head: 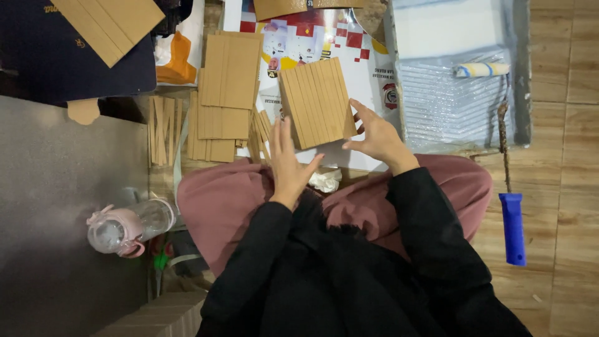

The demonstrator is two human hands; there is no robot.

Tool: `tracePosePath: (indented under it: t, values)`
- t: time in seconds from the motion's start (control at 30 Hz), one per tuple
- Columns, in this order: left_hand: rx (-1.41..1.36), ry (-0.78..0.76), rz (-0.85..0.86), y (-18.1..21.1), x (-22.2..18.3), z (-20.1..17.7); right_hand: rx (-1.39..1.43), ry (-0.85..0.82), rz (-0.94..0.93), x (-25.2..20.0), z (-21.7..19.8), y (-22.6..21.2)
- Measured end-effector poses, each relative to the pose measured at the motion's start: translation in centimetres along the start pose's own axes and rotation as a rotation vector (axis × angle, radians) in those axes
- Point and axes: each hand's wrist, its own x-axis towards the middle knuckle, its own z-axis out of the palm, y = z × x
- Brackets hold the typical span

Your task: Organizing and stacking thin cardboard strips onto larger cardboard sheets on the floor.

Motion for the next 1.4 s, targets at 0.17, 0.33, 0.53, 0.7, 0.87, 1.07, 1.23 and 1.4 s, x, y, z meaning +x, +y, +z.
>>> tracePosePath:
  t: [0.17,0.33,0.53,0.7,0.87,1.07,1.23,1.4]
  values:
    - [0.117,-0.053,0.078,-2.7,2.0,2.5,-0.035,0.057,-0.05,0.3,0.8,1.0]
    - [0.105,-0.049,0.094,-3.6,2.4,2.6,-0.074,0.065,-0.064,0.5,1.2,1.7]
    - [0.096,-0.022,0.124,-4.0,2.5,2.7,-0.109,0.083,-0.081,0.5,1.1,1.4]
    - [0.123,-0.054,0.089,-4.3,2.6,2.8,-0.11,0.084,-0.08,0.6,1.1,1.4]
    - [0.242,-0.063,0.134,-2.8,5.1,2.2,-0.104,0.066,-0.054,0.6,1.2,1.5]
    - [0.42,-0.175,0.121,-1.4,11.7,-0.4,-0.143,0.047,0.029,0.4,1.4,0.2]
    - [0.443,-0.234,0.088,-4.6,15.2,0.9,-0.182,0.046,0.094,0.4,1.3,-1.3]
    - [0.296,-0.252,0.181,-5.6,17.4,2.1,-0.249,0.08,0.101,1.1,2.2,-0.6]
